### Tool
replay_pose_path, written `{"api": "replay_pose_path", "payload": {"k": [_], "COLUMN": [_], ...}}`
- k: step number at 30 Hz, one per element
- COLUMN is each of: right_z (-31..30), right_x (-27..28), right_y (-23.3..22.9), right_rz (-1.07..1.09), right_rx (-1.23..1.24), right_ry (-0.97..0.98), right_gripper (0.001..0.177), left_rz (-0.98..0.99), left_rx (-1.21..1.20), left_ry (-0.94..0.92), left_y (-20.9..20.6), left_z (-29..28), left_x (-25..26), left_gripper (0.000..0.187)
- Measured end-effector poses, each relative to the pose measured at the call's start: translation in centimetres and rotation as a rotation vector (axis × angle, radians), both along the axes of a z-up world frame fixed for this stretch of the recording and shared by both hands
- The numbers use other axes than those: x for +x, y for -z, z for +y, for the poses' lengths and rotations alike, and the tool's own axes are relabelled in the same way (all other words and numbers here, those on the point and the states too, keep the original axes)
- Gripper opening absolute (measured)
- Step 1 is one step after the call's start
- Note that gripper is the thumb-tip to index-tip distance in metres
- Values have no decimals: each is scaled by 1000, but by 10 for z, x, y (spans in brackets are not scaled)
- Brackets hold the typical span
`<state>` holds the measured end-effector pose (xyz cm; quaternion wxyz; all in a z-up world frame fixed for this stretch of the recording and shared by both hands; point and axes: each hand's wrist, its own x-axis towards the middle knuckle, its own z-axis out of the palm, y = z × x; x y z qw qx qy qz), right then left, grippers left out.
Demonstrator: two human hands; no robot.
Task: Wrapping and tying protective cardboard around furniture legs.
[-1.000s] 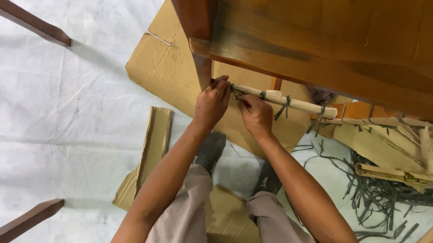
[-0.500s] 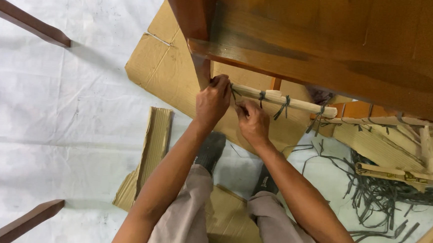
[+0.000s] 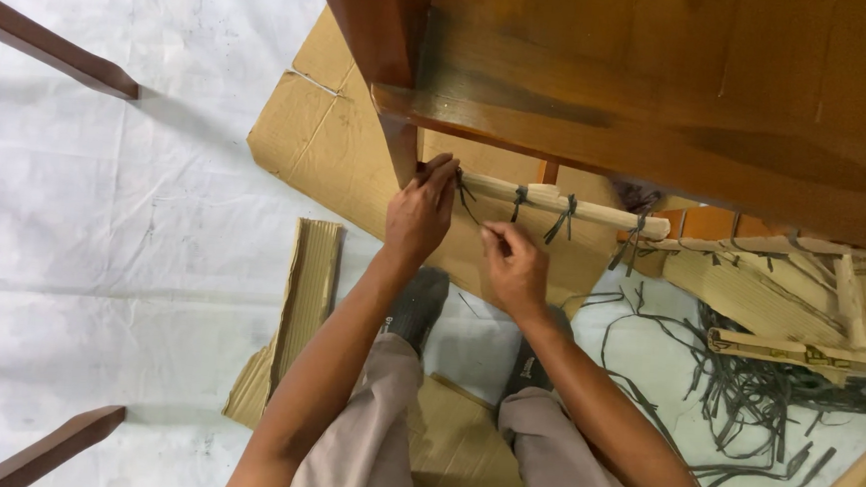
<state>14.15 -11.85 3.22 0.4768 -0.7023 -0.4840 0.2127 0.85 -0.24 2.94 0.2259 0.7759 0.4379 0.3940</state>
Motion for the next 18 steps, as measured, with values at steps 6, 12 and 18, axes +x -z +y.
{"api": "replay_pose_path", "payload": {"k": [6,12,18], "right_z": [-25,-63,-90], "right_x": [66,156,254], "right_y": [-9,-66,-39], "right_rz": [236,-153,210], "right_rx": [323,683,742], "right_ry": [142,599,606], "right_gripper": [12,21,60], "left_rz": [-176,-375,-574], "left_rx": [-140,130,84], "left_ry": [74,-250,2], "left_y": [-6,-66,-76], "left_z": [-10,12,43], "left_x": [-30,-33,-2], "left_gripper": [24,37,67]}}
